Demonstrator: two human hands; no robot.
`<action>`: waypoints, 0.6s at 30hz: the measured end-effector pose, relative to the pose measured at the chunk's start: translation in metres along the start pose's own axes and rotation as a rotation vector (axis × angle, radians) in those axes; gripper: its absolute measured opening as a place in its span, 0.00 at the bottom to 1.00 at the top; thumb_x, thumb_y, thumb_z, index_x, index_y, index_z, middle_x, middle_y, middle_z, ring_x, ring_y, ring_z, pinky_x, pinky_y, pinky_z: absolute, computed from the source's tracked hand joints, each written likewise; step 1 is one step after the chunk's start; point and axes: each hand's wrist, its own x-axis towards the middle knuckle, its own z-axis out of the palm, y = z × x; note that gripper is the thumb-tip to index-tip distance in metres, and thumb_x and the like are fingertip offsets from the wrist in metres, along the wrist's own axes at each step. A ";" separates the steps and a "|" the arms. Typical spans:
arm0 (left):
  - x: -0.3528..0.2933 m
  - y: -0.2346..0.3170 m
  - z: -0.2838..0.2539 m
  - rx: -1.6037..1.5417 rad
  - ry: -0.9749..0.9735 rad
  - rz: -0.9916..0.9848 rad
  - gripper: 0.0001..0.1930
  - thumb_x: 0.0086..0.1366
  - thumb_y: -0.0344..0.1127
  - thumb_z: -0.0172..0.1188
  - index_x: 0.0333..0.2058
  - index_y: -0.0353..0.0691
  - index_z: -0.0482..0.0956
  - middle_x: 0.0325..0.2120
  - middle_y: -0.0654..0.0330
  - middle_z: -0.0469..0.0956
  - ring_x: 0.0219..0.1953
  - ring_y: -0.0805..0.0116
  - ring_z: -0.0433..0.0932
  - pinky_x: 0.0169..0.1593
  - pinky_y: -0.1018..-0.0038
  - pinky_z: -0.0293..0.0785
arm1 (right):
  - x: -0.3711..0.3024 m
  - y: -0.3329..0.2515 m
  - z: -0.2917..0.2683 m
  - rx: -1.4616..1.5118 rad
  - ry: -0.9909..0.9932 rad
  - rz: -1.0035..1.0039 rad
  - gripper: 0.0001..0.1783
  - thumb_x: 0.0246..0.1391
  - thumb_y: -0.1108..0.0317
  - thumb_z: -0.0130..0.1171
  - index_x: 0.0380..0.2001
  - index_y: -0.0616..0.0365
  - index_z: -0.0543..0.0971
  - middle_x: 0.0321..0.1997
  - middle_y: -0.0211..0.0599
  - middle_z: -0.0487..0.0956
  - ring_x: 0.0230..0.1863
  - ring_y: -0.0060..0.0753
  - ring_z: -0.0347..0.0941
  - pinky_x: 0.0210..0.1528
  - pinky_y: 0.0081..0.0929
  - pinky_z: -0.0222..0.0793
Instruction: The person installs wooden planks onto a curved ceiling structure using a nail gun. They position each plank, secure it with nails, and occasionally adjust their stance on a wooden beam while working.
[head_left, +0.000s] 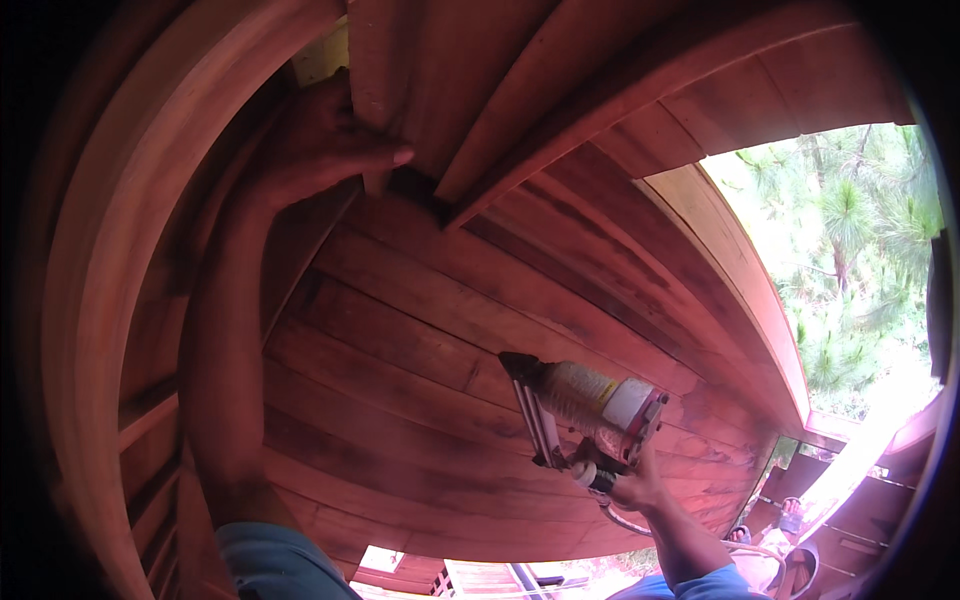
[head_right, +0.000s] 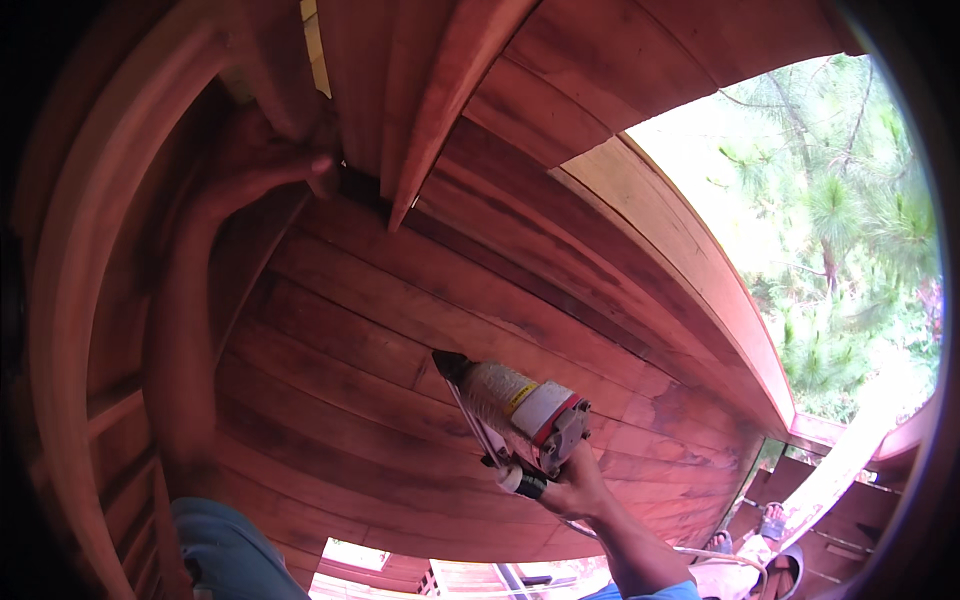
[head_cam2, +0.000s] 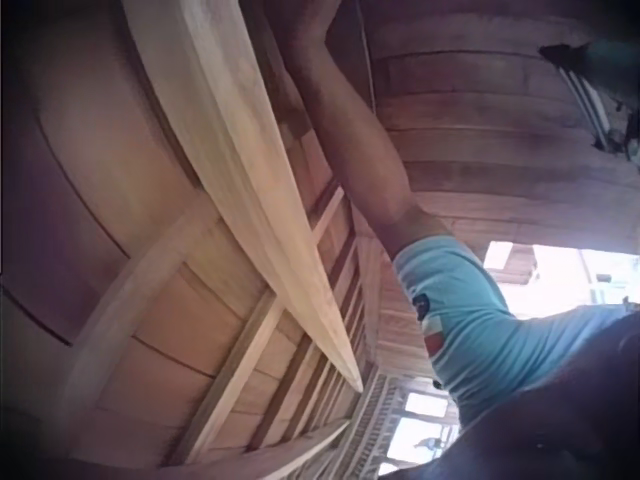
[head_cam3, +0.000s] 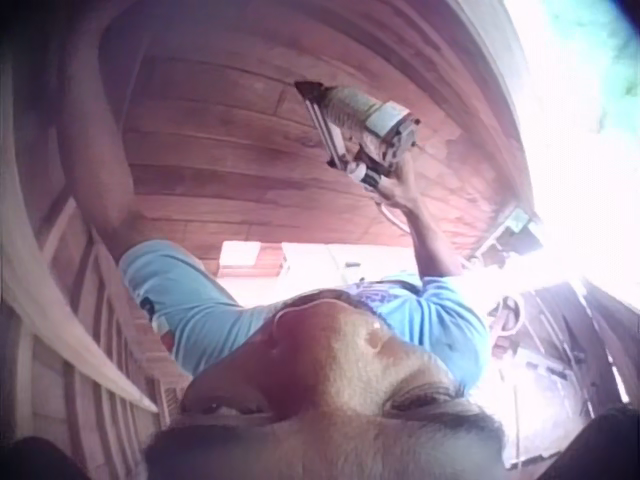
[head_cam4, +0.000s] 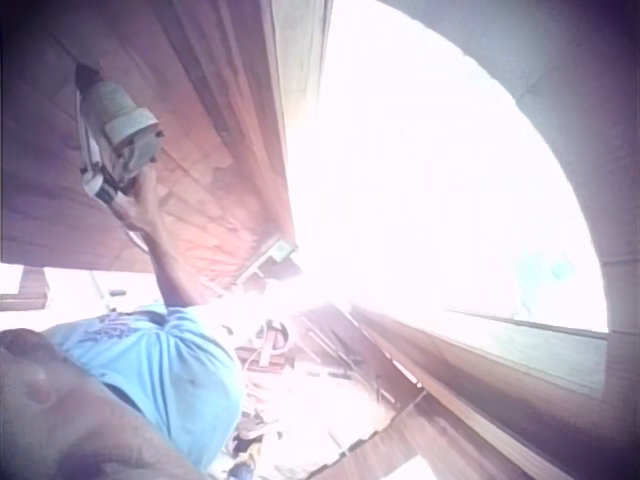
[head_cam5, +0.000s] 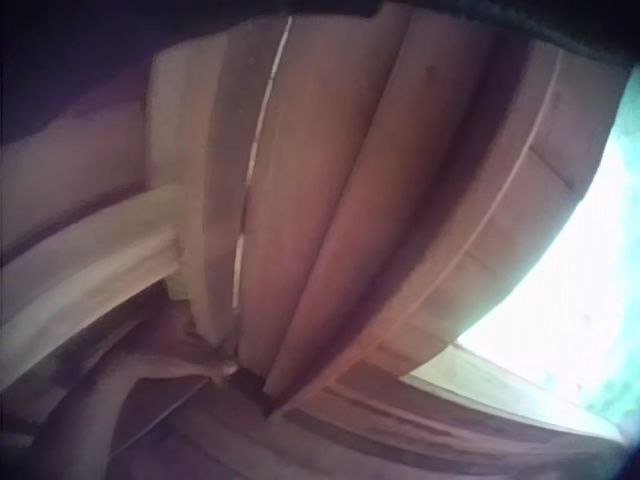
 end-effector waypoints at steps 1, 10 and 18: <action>0.001 -0.001 0.000 0.009 0.001 0.015 0.31 0.53 0.40 0.77 0.52 0.34 0.76 0.41 0.57 0.83 0.46 0.67 0.82 0.51 0.68 0.78 | 0.000 0.000 -0.001 0.018 -0.001 0.011 0.37 0.53 0.70 0.71 0.62 0.66 0.67 0.56 0.40 0.75 0.54 0.32 0.76 0.58 0.32 0.72; 0.005 0.001 0.009 0.118 0.043 0.020 0.31 0.53 0.43 0.77 0.51 0.34 0.77 0.39 0.57 0.84 0.42 0.68 0.83 0.49 0.69 0.78 | 0.005 0.015 -0.003 0.041 -0.016 0.010 0.35 0.53 0.68 0.72 0.61 0.65 0.68 0.52 0.36 0.77 0.52 0.29 0.76 0.56 0.30 0.72; 0.008 -0.014 0.032 0.220 0.369 0.128 0.30 0.56 0.42 0.72 0.54 0.35 0.75 0.47 0.53 0.81 0.52 0.61 0.79 0.56 0.66 0.73 | -0.011 0.026 -0.022 -0.143 0.054 -0.099 0.18 0.56 0.65 0.69 0.46 0.59 0.76 0.27 0.24 0.74 0.23 0.14 0.70 0.22 0.18 0.64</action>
